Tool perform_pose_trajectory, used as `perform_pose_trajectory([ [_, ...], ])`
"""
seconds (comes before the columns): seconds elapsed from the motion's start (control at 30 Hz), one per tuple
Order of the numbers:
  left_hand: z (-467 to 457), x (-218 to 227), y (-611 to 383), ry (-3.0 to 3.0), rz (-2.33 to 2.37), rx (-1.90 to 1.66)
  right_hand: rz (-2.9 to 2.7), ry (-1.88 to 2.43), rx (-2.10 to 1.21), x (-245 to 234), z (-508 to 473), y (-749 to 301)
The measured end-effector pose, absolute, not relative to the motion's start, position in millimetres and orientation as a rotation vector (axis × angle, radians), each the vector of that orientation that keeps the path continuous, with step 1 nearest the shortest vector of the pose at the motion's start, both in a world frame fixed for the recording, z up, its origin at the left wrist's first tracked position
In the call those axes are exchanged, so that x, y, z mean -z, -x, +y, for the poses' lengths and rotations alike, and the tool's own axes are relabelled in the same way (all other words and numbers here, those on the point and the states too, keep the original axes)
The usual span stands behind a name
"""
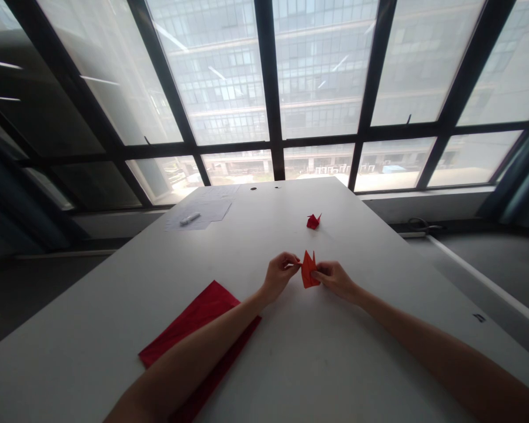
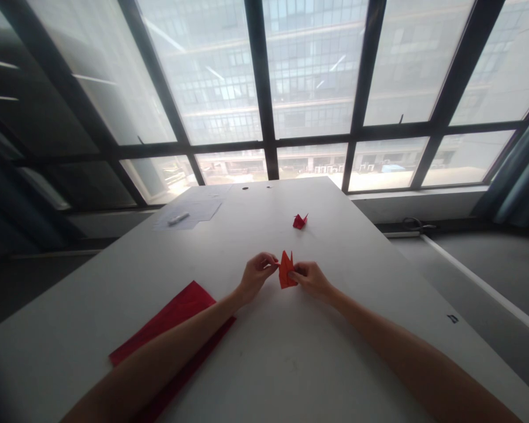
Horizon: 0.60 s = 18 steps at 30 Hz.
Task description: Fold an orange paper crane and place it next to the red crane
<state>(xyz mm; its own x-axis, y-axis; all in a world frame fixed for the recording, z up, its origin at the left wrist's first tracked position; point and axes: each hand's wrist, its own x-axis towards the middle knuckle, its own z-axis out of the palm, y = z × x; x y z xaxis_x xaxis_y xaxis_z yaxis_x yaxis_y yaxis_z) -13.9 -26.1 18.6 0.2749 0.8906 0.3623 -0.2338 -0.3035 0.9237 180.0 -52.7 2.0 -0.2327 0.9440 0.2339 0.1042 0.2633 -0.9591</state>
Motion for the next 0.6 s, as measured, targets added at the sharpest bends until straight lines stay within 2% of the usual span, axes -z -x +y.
perform_pose_trajectory([
  [0.33, -24.4, -9.9, 14.1, -1.691, 0.763, -1.318, -1.519, 1.002, -1.026, 6.6, -49.1, -179.7],
  [0.6, -23.9, -8.2, 11.8, -1.618, 0.76, -1.291, -1.521, 1.033, -0.942, 10.0, -47.2, -180.3],
])
